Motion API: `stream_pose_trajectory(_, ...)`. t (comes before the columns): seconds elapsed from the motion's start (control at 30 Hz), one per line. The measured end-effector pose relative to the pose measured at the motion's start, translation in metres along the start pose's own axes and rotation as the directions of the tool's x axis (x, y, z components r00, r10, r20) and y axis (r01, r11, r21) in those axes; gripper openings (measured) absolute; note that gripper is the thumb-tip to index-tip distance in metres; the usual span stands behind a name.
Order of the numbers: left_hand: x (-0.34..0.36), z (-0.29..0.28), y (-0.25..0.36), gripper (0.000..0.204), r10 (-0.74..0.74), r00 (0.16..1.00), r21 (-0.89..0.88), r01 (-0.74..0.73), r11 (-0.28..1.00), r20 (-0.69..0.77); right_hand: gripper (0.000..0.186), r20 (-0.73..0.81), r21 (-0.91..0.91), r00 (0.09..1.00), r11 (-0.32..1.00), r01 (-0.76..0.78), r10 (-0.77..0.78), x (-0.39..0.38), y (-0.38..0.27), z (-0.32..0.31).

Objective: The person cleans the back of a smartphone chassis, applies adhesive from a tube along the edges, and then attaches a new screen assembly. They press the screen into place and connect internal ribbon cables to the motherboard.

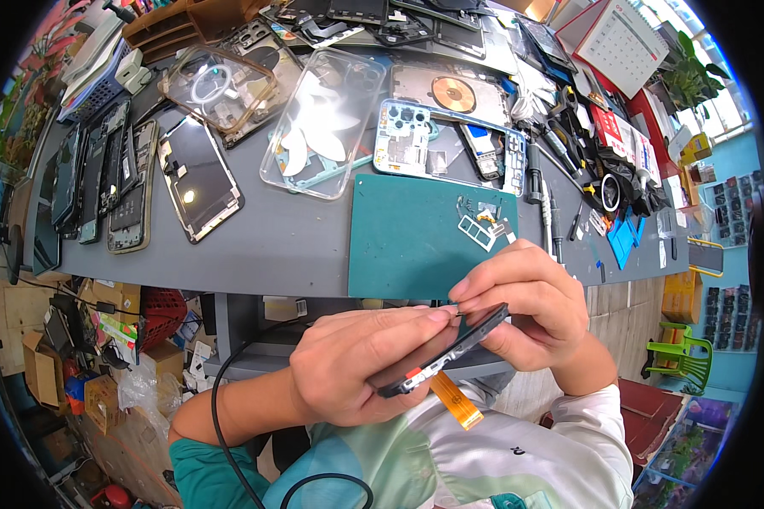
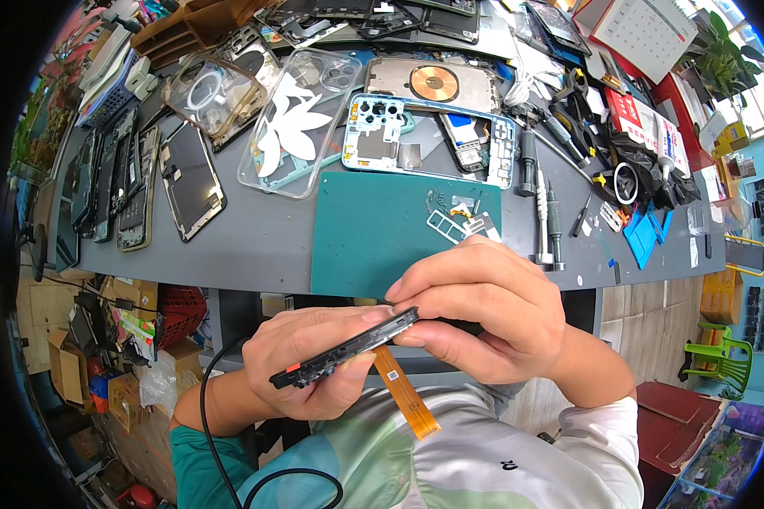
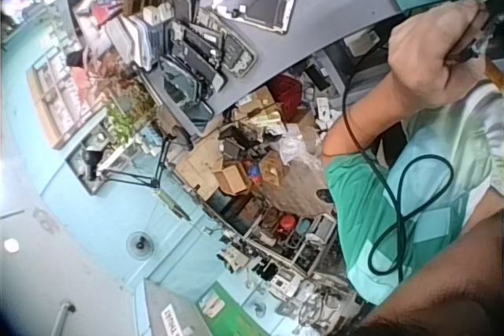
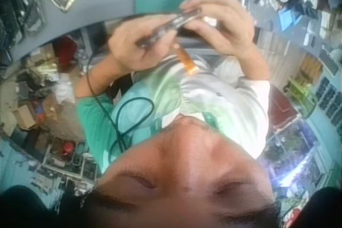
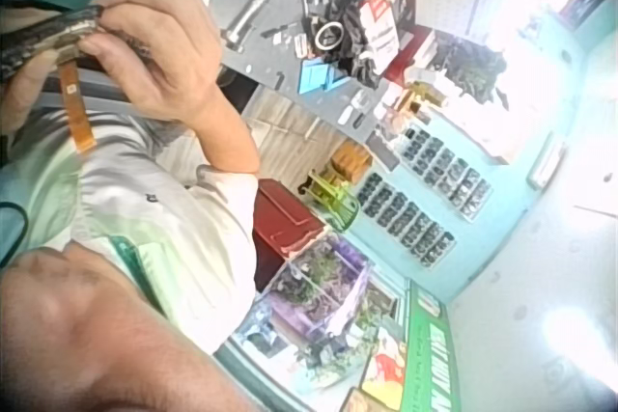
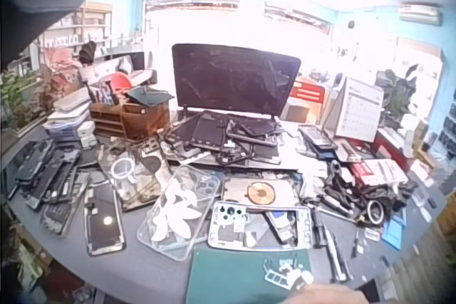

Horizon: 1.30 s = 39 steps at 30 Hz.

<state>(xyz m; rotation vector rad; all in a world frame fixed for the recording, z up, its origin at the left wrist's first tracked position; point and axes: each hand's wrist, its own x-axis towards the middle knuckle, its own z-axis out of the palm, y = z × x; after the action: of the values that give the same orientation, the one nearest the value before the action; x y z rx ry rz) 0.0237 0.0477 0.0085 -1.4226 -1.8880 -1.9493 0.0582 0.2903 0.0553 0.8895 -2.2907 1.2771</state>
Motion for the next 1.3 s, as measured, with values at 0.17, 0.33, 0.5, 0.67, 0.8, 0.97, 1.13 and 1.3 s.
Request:
stream_pose_trajectory(0.17,0.0,0.001,0.001,0.063,0.002,1.0,0.007,-0.002,1.0,-0.012,0.028,-0.003,0.027,1.0,0.999,-0.022,0.022,0.0,-0.002,-0.001)
stream_pose_trajectory(0.33,0.002,0.0,0.001,0.066,-0.002,1.0,0.008,0.002,1.0,0.002,0.027,0.008,0.066,0.997,0.995,-0.071,0.071,0.0,-0.006,-0.002)
stream_pose_trajectory(0.5,0.002,0.0,0.001,0.069,0.005,1.0,0.033,-0.005,0.999,0.015,0.027,-0.001,0.08,0.995,0.992,-0.096,0.097,0.001,-0.008,-0.001)
stream_pose_trajectory(0.67,0.003,0.0,0.002,0.07,0.0,1.0,0.044,-0.001,0.999,0.015,0.026,-0.007,0.057,0.993,0.992,-0.114,0.115,0.002,-0.009,0.0)
stream_pose_trajectory(0.8,0.002,-0.001,0.002,0.066,-0.008,1.0,0.049,0.007,0.999,0.024,0.026,-0.012,0.058,0.991,0.99,-0.13,0.131,0.0,-0.009,0.0)
stream_pose_trajectory(0.97,0.003,-0.001,0.003,0.055,-0.024,1.0,0.051,0.024,0.998,0.003,0.024,-0.016,0.083,0.988,0.985,-0.154,0.155,0.0,-0.009,0.002)
stream_pose_trajectory(1.13,0.004,-0.001,0.006,0.045,-0.061,0.998,0.061,0.061,0.996,-0.005,0.022,-0.016,0.13,0.981,0.974,-0.188,0.192,-0.001,-0.008,0.002)
stream_pose_trajectory(1.3,0.008,-0.001,0.012,0.034,-0.113,0.993,0.051,0.115,0.992,-0.039,0.022,-0.019,0.139,0.978,0.969,-0.203,0.208,-0.001,-0.008,0.003)
